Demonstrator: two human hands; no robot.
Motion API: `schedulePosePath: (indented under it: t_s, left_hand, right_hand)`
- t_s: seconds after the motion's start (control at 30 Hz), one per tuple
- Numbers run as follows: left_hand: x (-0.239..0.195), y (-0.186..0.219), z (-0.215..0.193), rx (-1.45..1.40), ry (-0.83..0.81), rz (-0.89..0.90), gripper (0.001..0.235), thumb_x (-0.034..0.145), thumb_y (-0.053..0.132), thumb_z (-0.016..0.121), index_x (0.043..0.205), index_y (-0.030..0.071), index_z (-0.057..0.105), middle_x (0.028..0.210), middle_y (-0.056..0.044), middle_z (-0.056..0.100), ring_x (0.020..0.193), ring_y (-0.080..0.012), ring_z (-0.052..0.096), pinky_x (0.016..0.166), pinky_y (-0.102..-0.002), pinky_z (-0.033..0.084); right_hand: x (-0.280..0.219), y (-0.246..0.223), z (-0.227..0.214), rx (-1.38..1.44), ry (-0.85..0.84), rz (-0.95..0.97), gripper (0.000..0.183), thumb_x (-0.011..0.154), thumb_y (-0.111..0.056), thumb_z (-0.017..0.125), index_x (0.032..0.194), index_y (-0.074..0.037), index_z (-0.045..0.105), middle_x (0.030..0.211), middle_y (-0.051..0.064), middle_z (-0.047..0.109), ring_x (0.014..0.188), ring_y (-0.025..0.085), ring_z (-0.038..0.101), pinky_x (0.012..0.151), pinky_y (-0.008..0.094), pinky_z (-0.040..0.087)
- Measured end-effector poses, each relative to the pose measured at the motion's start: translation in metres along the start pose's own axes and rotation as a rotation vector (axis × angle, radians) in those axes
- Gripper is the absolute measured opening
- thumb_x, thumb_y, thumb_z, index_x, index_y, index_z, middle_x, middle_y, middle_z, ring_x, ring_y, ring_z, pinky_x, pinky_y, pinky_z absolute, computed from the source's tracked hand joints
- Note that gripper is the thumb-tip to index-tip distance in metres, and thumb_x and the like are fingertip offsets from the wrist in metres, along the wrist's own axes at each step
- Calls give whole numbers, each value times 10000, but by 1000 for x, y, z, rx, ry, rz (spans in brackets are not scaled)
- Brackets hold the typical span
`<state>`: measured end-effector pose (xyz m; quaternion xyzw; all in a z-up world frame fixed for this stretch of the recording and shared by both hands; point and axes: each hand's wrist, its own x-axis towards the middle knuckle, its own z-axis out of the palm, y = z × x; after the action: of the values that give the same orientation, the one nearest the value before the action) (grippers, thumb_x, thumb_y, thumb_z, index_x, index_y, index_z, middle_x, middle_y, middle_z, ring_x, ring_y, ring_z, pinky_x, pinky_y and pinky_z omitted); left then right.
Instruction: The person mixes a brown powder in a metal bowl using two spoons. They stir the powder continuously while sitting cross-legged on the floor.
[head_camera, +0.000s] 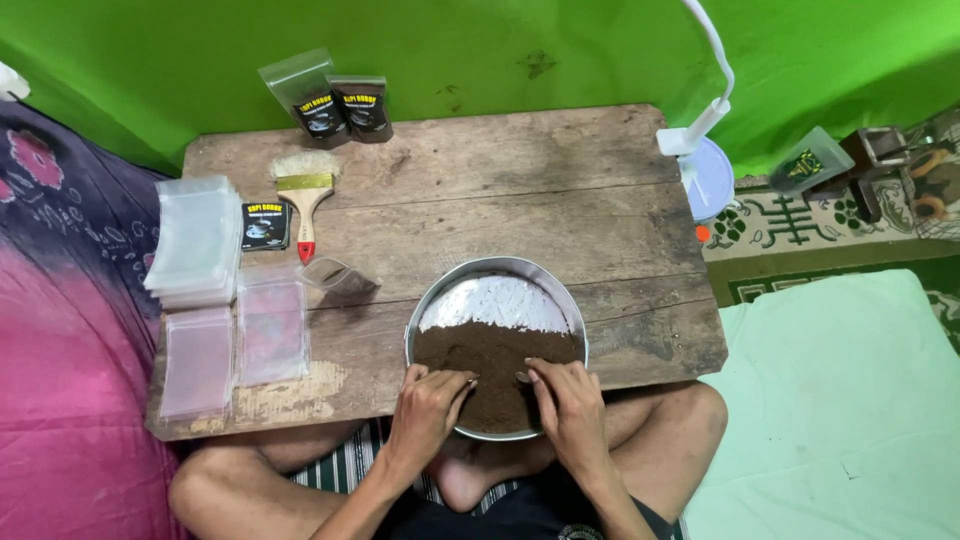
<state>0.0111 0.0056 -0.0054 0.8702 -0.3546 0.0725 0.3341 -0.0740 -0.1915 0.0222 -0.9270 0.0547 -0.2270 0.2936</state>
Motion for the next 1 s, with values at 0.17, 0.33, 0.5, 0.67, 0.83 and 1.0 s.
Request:
schedulePosePath:
  t_s: [0.17,0.33,0.5,0.67,0.83,1.0]
  left_hand:
    - [9,4,-9,12,44,14,166,837,77,745,1001,69,776,879,-24,802,579,-123,655,746,-284,449]
    - [10,-5,13,41,-33,27,111,876,88,728,968,50,776,787,-47,756,509,-146,571,721,-309,442]
    - [19,14,-39,-53,111,-22,90,850,71,722,923,38,763,944,-8,750,651,-160,620,749,-292,440]
    - [16,9,-38,-80,96,-31,151,867,64,714,1012,43,752,919,-31,784,584,-151,621,771,-293,439]
    - [-6,-30,17,28,-49,7,94,912,158,700,999,179,728,782,6,726,771,-175,726,845,-348,423]
    - [8,7,-31,-103,56,-8,98,987,220,653,1047,207,729,852,14,758,791,-175,728,849,-348,419]
  right_hand:
    - [6,1,5,18,-16,-20,214,894,-142,694,1091,-97,766,926,-9,784,753,136,608,758,285,464]
    - [8,1,11,-29,-48,-50,200,904,-151,690,1084,-107,764,914,-6,772,749,143,587,742,293,445]
    - [9,-11,-9,59,-9,65,226,908,-116,682,1115,-61,752,847,46,727,731,163,605,753,287,499]
    - [8,3,2,26,-189,-68,213,901,-137,693,1096,-79,758,833,51,682,726,172,597,718,303,482]
    - [16,16,6,-15,-67,-128,137,990,-241,660,1052,-176,763,886,4,784,838,203,667,716,301,488]
    - [12,8,16,22,-191,-158,116,958,-222,674,1016,-202,773,819,-2,777,843,206,685,753,322,512]
